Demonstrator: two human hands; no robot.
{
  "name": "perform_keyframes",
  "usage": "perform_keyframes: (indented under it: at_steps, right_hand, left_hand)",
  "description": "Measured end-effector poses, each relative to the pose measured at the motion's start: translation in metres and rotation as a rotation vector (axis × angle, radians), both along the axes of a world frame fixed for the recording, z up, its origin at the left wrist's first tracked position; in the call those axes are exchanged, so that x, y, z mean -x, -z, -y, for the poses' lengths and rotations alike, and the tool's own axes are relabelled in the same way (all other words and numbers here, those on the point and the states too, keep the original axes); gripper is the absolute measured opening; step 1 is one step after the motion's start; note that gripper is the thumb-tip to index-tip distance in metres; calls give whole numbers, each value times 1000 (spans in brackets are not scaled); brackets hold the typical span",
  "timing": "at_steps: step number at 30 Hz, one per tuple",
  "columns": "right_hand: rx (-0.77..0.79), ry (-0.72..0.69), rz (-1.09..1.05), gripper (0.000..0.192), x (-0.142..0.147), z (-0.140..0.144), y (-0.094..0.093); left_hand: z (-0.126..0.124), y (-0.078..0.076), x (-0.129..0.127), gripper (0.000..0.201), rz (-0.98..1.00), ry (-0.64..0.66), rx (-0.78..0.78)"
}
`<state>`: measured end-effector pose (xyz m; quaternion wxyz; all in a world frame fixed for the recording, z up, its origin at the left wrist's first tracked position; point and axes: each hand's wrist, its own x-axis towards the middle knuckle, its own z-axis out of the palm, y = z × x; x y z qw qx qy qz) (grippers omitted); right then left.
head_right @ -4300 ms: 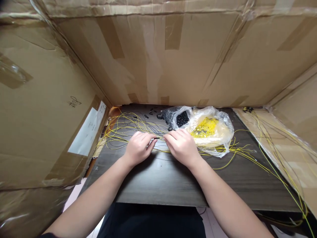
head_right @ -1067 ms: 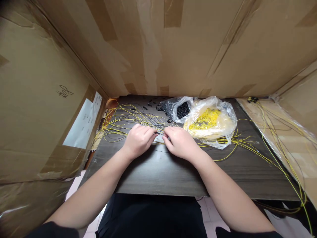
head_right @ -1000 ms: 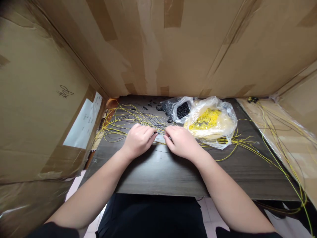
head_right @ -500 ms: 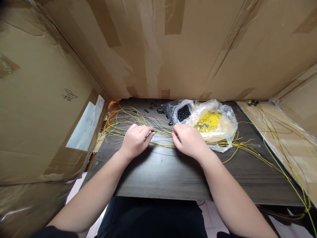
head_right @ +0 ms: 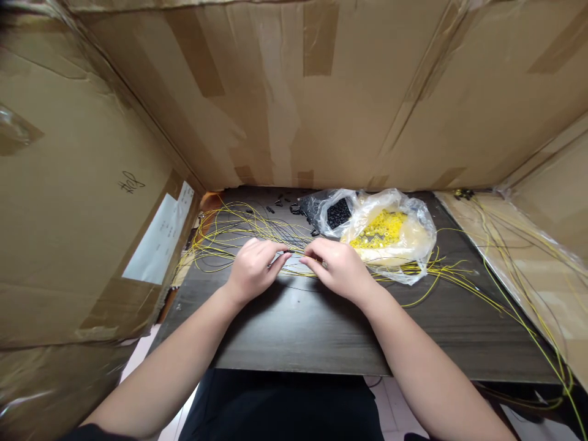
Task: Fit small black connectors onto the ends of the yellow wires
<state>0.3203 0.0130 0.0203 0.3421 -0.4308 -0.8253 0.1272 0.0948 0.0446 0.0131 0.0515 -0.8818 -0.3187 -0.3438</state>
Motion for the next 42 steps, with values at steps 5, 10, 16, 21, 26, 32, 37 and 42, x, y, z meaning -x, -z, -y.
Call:
perform_keyframes:
  at_steps: [5, 10, 16, 21, 26, 32, 37, 42]
  right_hand:
    - [-76, -6, -40, 9, 2, 3, -3]
    - [-120, 67, -42, 9, 2, 2, -4]
    - [-139, 86, 64, 11, 3, 2, -5]
    - [-170, 112, 159, 15, 4, 2, -5]
    - [-187, 92, 178, 16, 4, 2, -3]
    - [-139, 38, 109, 12, 5, 1, 0]
    - [-131, 20, 103, 9, 1, -1, 1]
    - [-121, 55, 106, 9, -4, -3, 1]
  left_hand:
    - [0, 0, 0, 12, 8, -2, 12]
    - [1, -1, 0, 12, 11, -17, 8]
    - [1, 0, 0, 12, -9, -35, 2]
    - [2, 1, -1, 15, -56, -27, 1]
    - [1, 4, -2, 18, -100, -20, 18]
    - [1, 3, -2, 17, -103, -29, 6]
    - [1, -1, 0, 15, -87, -25, -7]
    - [1, -4, 2, 12, -68, -36, -15]
